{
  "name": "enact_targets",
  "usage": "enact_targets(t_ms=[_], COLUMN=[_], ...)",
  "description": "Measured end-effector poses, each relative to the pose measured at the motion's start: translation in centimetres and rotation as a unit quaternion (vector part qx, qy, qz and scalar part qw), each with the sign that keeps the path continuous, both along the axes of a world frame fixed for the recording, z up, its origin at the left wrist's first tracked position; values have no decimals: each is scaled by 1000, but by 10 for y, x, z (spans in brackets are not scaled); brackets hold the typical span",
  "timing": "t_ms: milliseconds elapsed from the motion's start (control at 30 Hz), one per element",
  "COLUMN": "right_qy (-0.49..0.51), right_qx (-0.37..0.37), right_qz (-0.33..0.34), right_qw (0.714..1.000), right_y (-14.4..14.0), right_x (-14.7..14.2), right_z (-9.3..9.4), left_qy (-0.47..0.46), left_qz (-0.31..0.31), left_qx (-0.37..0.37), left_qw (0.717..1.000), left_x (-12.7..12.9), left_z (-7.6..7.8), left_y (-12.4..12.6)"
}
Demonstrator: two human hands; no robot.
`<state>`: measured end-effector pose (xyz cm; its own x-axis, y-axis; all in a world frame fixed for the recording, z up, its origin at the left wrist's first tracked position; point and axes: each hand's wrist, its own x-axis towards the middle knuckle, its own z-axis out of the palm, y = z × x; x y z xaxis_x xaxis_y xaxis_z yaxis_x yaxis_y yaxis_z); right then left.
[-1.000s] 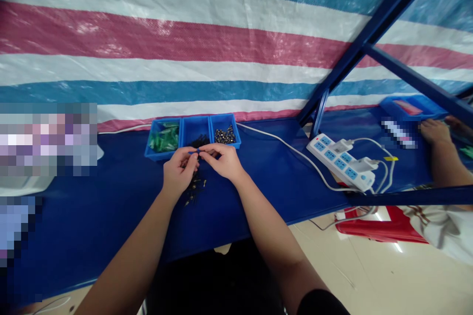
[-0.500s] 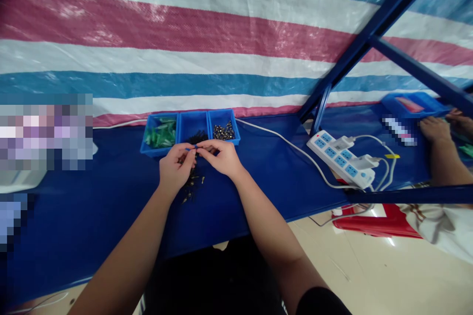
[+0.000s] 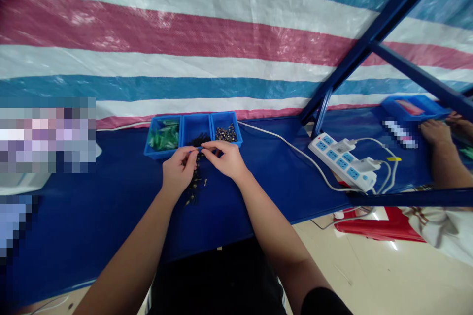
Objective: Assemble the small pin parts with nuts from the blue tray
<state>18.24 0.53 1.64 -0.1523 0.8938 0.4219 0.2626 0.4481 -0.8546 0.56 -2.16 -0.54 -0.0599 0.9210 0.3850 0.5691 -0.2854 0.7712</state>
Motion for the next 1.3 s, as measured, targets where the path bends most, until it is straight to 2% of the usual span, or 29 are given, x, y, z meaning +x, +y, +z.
enact_targets(t_ms=[67, 167, 233, 433, 600, 867, 1300], right_qy=[-43, -107, -114, -72, -50, -46, -30], right_qx=[14, -2, -3, 12, 18, 27, 48], right_qz=[19, 94, 113, 90, 69, 38, 60], right_qw=[999, 990, 987, 993, 996, 998, 997], right_y=[2, 6, 8, 4, 4, 5, 5], right_x=[4, 9, 12, 9, 4, 2, 2], right_z=[7, 16, 17, 0, -8, -6, -2], left_qy=[-5, -22, -21, -9, -7, -42, -42], left_qz=[15, 31, 27, -7, -5, -6, -10], left_qx=[-2, 0, 1, -8, -16, -17, -14], left_qw=[1000, 999, 999, 1000, 1000, 999, 999], left_x=[1, 1, 1, 0, -1, -3, -1], left_z=[0, 0, 0, -1, -1, -1, 0], left_y=[0, -1, -2, -3, -1, -1, -1])
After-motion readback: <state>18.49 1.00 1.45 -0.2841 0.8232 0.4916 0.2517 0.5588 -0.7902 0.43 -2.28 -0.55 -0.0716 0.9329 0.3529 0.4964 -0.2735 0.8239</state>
